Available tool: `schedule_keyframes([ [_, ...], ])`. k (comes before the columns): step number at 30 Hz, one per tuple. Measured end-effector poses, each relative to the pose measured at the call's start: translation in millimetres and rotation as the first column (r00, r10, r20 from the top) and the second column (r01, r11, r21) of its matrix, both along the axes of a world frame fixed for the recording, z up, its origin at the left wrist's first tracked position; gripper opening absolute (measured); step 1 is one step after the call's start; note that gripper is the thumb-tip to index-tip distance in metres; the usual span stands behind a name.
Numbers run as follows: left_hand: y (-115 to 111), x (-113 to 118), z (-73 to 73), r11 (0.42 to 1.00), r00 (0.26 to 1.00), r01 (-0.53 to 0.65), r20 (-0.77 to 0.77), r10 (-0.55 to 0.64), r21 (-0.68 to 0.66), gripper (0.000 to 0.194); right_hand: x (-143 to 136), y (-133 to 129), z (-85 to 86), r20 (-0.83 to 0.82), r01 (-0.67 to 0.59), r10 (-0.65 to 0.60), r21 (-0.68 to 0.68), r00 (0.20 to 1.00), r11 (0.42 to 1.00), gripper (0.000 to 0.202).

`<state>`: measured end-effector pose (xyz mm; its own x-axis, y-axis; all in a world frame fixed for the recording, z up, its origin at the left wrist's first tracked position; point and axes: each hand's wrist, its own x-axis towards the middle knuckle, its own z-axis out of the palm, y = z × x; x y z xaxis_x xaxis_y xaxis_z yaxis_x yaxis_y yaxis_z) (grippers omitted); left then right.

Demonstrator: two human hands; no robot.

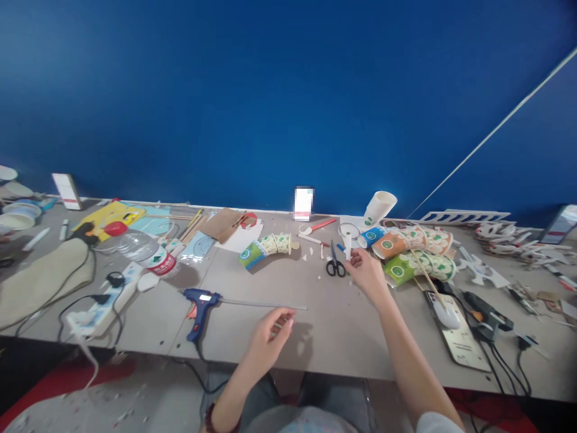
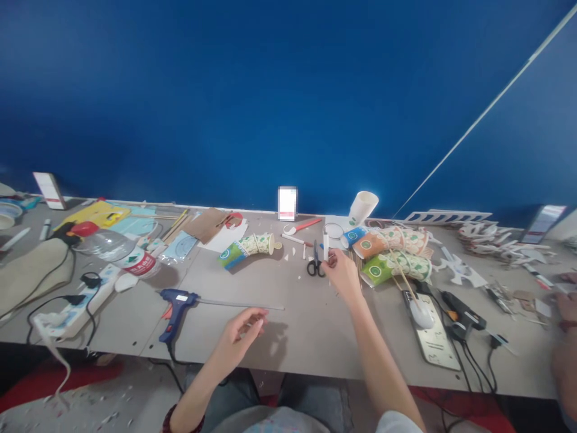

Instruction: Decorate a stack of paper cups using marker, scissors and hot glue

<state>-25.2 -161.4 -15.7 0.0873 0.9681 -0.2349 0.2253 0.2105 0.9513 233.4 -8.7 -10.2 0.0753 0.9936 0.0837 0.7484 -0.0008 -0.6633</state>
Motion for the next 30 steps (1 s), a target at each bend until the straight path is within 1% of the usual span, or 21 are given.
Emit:
schedule_keyframes([
  [1,-1,2,2.9,1.0,0.999,0.018,-0.046,-0.018,0.012,0.036,-3,-7,5.8,-0.207,-0.102,0.091,-0.041,0.974,0.994,0.02],
  [2,-1,4,5.6,0.999,0.996,0.043,-0.084,-0.04,0.033,0.036,-8,-16,11.0,-0.405,-0.237,0.178,-0.101,0.897,0.966,0.022],
  [3,-1,7,7.7,0.995,0.991,0.077,-0.118,-0.069,0.063,0.035,-13,-27,15.2,-0.555,-0.367,0.229,-0.149,0.8,0.918,0.025],
  [4,-2,10,9.2,0.989,0.983,0.115,-0.151,-0.1,0.097,0.035,-20,-40,18.0,-0.654,-0.446,0.246,-0.157,0.715,0.881,0.023],
  [6,-2,15,10.6,0.967,0.959,0.2,-0.236,-0.159,0.16,0.033,-33,-67,19.1,-0.767,-0.581,0.302,-0.111,0.566,0.807,0.017],
  [7,-2,17,10.5,0.953,0.942,0.24,-0.282,-0.183,0.182,0.029,-39,-80,17.3,-0.8,-0.625,0.315,-0.094,0.511,0.775,0.019],
  [8,-3,19,10.3,0.94,0.922,0.28,-0.328,-0.206,0.197,0.024,-44,-92,14.3,-0.822,-0.63,0.309,-0.076,0.478,0.773,0.018],
  [10,-5,21,9.5,0.909,0.873,0.361,-0.419,-0.249,0.21,0.022,-52,-111,6.1,-0.828,-0.587,0.298,-0.046,0.475,0.809,0.022],
  [12,-7,19,9.0,0.865,0.798,0.458,-0.525,-0.297,0.207,0.019,-56,-124,-2.4,-0.826,-0.559,0.279,-0.052,0.489,0.827,0.027],
  [14,-10,16,9.2,0.806,0.696,0.56,-0.636,-0.334,0.19,0.015,-57,-133,-8.4,-0.791,-0.538,0.265,-0.095,0.552,0.838,0.029],
  [16,-12,11,9.9,0.745,0.596,0.642,-0.73,-0.334,0.183,0.014,-59,-141,-10.0,-0.758,-0.526,0.256,-0.133,0.6,0.84,0.026],
  [18,-15,8,11.2,0.689,0.521,0.696,-0.803,-0.29,0.203,0.015,-64,-149,-7.1,-0.779,-0.561,0.234,-0.176,0.582,0.809,0.018],
  [20,-21,6,12.8,0.625,0.478,0.736,-0.854,-0.206,0.26,0.019,-72,-157,-1.5,-0.805,-0.63,0.243,-0.197,0.541,0.751,0.02],
  [22,-27,3,14.4,0.545,0.466,0.767,-0.878,-0.112,0.338,0.023,-79,-163,4.8,-0.814,-0.669,0.258,-0.201,0.52,0.716,0.022],
  [24,-33,-4,15.6,0.494,0.483,0.772,-0.874,-0.046,0.4,0.025,-77,-165,9.9,-0.825,-0.677,0.257,-0.191,0.503,0.711,0.023],
  [25,-35,-12,16.0,0.502,0.495,0.756,-0.868,-0.02,0.42,0.026,-70,-163,11.8,-0.835,-0.668,0.251,-0.173,0.489,0.723,0.024],
  [26,-37,-24,16.3,0.527,0.517,0.726,-0.856,0.007,0.443,0.028,-57,-159,13.2,-0.855,-0.634,0.237,-0.132,0.462,0.762,0.026],
  [27,-37,-38,16.7,0.585,0.543,0.663,-0.838,0.055,0.467,0.031,-40,-153,14.1,-0.874,-0.503,0.176,-0.087,0.453,0.86,0.029],
  [28,-37,-54,17.1,0.662,0.541,0.589,-0.835,0.104,0.464,0.031,-20,-146,14.5,-0.881,-0.336,0.131,-0.033,0.454,0.941,0.029],
  [29,-36,-70,17.6,0.73,0.545,0.499,-0.824,0.155,0.467,0.03,0,-139,14.2,-0.858,-0.171,0.078,-0.011,0.507,0.985,0.027],
  [30,-35,-85,18.2,0.786,0.551,0.433,-0.82,0.157,0.441,0.027,20,-131,13.4,-0.818,-0.035,0.03,0.011,0.575,0.999,0.023],
])
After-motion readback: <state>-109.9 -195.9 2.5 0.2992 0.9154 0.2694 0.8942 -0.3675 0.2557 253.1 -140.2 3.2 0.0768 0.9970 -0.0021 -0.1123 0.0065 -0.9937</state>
